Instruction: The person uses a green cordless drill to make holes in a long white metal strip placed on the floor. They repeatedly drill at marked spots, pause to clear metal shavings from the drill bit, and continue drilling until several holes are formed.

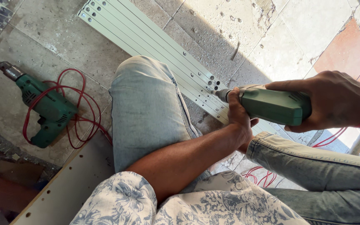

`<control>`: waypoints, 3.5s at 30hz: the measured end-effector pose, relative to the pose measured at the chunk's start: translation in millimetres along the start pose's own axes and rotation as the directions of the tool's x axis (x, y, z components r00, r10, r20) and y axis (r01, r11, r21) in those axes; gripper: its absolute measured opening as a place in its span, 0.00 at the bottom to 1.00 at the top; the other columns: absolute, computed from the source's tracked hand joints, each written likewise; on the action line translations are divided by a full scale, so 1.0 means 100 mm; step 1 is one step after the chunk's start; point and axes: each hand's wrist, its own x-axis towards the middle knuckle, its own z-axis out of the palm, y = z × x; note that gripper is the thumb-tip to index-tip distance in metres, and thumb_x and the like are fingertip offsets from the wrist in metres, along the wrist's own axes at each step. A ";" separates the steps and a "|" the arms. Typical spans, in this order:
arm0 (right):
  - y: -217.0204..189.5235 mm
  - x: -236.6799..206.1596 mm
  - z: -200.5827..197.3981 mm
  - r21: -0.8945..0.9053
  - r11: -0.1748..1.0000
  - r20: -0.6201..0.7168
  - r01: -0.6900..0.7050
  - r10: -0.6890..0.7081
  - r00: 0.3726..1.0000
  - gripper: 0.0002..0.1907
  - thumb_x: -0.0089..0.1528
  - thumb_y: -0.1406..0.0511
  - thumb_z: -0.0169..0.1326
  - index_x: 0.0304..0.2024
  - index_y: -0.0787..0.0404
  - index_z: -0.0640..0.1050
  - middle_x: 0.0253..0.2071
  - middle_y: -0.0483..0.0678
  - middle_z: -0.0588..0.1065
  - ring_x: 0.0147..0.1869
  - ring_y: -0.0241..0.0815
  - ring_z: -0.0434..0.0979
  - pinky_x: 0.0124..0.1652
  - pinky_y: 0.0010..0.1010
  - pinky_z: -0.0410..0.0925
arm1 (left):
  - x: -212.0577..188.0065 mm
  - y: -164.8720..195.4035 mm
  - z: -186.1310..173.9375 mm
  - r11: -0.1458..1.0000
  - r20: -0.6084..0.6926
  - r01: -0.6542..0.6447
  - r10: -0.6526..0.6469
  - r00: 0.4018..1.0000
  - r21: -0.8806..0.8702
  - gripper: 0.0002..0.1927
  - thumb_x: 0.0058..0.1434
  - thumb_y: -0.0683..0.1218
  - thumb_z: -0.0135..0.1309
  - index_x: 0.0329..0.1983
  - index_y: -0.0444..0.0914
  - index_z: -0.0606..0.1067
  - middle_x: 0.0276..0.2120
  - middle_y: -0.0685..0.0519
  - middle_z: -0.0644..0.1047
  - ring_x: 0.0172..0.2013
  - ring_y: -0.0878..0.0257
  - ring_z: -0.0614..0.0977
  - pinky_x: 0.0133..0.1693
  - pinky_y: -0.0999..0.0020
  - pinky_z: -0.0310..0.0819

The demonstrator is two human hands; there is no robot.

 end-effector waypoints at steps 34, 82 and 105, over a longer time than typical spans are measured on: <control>0.94 0.10 0.39 0.269 0.911 0.560 -0.314 0.117 0.820 0.59 0.41 0.61 0.80 0.70 0.39 0.64 0.50 0.46 0.82 0.56 0.42 0.83 0.66 0.34 0.71 | -0.25 0.18 0.13 0.999 0.230 0.034 -0.031 0.973 -0.005 0.36 0.55 0.71 0.46 0.60 0.47 0.69 0.49 0.54 0.75 0.52 0.60 0.77 0.52 0.51 0.71; 0.49 -0.24 -0.25 -0.036 0.800 -0.779 0.598 -0.397 0.484 0.06 0.60 0.64 0.63 0.38 0.58 0.82 0.36 0.46 0.81 0.40 0.40 0.84 0.41 0.30 0.77 | -0.07 0.69 -0.08 0.126 0.797 -0.875 0.367 0.480 0.468 0.12 0.47 0.43 0.62 0.35 0.34 0.80 0.27 0.51 0.82 0.30 0.65 0.86 0.38 0.68 0.83; 0.30 -0.15 -0.19 -0.041 0.761 -0.730 0.647 -0.465 0.501 0.08 0.61 0.60 0.61 0.43 0.49 0.84 0.38 0.42 0.81 0.42 0.39 0.83 0.40 0.31 0.76 | -0.21 0.70 -0.04 0.100 0.849 -0.905 0.317 0.422 0.412 0.14 0.48 0.45 0.64 0.36 0.35 0.80 0.26 0.52 0.82 0.28 0.66 0.85 0.36 0.68 0.81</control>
